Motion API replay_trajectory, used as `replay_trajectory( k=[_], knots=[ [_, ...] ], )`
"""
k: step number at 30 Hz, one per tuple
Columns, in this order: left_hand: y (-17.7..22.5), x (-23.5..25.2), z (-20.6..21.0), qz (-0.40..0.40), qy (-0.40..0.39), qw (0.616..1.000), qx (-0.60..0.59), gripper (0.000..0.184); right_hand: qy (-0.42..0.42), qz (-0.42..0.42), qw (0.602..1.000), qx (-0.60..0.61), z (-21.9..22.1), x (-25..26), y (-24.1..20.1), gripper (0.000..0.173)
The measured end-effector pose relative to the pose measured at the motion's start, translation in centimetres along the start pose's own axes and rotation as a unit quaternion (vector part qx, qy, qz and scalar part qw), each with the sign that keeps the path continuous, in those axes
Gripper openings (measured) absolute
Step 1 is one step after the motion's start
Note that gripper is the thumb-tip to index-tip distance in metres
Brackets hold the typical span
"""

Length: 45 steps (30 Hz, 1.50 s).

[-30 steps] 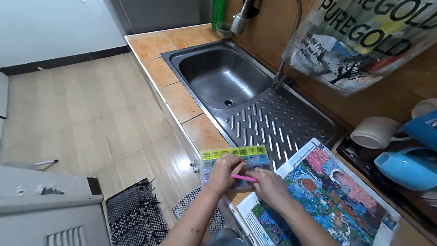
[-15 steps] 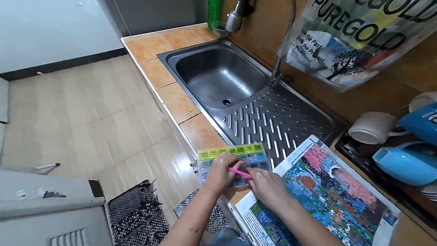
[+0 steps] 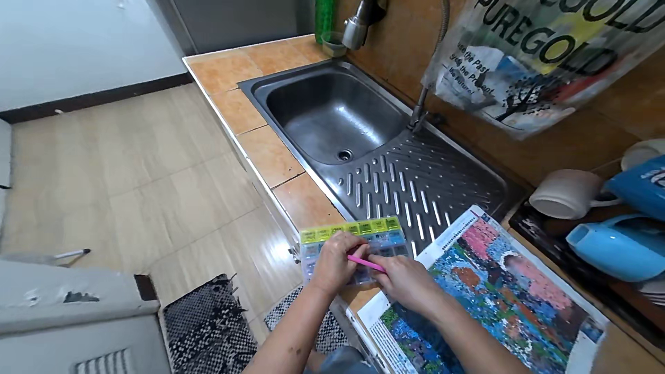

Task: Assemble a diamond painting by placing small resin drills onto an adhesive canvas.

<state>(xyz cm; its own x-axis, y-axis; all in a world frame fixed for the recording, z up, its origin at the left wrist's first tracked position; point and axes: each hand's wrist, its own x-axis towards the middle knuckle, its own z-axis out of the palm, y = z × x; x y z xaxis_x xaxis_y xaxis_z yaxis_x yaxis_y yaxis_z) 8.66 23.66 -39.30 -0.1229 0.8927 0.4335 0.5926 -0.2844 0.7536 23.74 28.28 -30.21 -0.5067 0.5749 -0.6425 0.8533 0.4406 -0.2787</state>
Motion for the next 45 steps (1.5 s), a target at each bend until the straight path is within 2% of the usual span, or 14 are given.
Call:
replay_trajectory(
  k=[6,12,18,23,29,32,35,38,41,43,45],
  knots=[
    [-0.3,-0.1,0.1,0.012,0.003,1.0,0.0,0.008,0.029,0.026,0.999,-0.022,-0.6,-0.1,0.3,0.036],
    [0.0,-0.2,0.0,0.003,-0.003,1.0,-0.006,0.009,0.012,0.041,0.997,-0.057,0.0,-0.7,-0.9,0.04],
    [0.0,-0.2,0.0,0.008,0.001,1.0,0.008,0.009,0.009,0.044,0.999,0.006,-0.2,-0.2,-0.5,0.031],
    [0.0,0.0,0.1,0.014,0.004,1.0,0.007,0.01,0.064,0.044,0.994,0.076,0.2,0.7,-0.4,0.022],
    [-0.1,0.0,0.0,0.012,0.004,1.0,0.0,0.011,0.085,0.03,0.989,0.119,0.5,1.3,0.0,0.019],
    [-0.4,0.1,0.2,0.017,0.008,1.0,0.0,0.011,0.096,0.032,0.987,0.124,0.7,1.5,-0.1,0.018],
    [-0.3,0.4,-0.1,0.011,-0.002,1.0,-0.006,0.01,0.069,0.048,0.993,0.088,0.5,1.3,-0.8,0.022],
    [0.1,1.0,-1.2,-0.049,-0.066,0.996,-0.042,0.011,0.075,0.047,0.993,0.079,0.6,1.0,-0.9,0.025],
    [0.3,1.6,-2.9,-0.13,-0.122,0.977,-0.121,0.024,0.112,0.036,0.985,0.13,0.8,0.5,-0.5,0.026],
    [0.9,1.3,-4.0,-0.187,-0.085,0.961,-0.184,0.03,0.148,0.017,0.968,0.202,0.9,0.0,0.2,0.024],
    [2.7,0.4,-4.9,-0.266,0.006,0.923,-0.278,0.031,0.183,-0.008,0.939,0.291,1.2,-0.9,0.9,0.021]
  ],
)
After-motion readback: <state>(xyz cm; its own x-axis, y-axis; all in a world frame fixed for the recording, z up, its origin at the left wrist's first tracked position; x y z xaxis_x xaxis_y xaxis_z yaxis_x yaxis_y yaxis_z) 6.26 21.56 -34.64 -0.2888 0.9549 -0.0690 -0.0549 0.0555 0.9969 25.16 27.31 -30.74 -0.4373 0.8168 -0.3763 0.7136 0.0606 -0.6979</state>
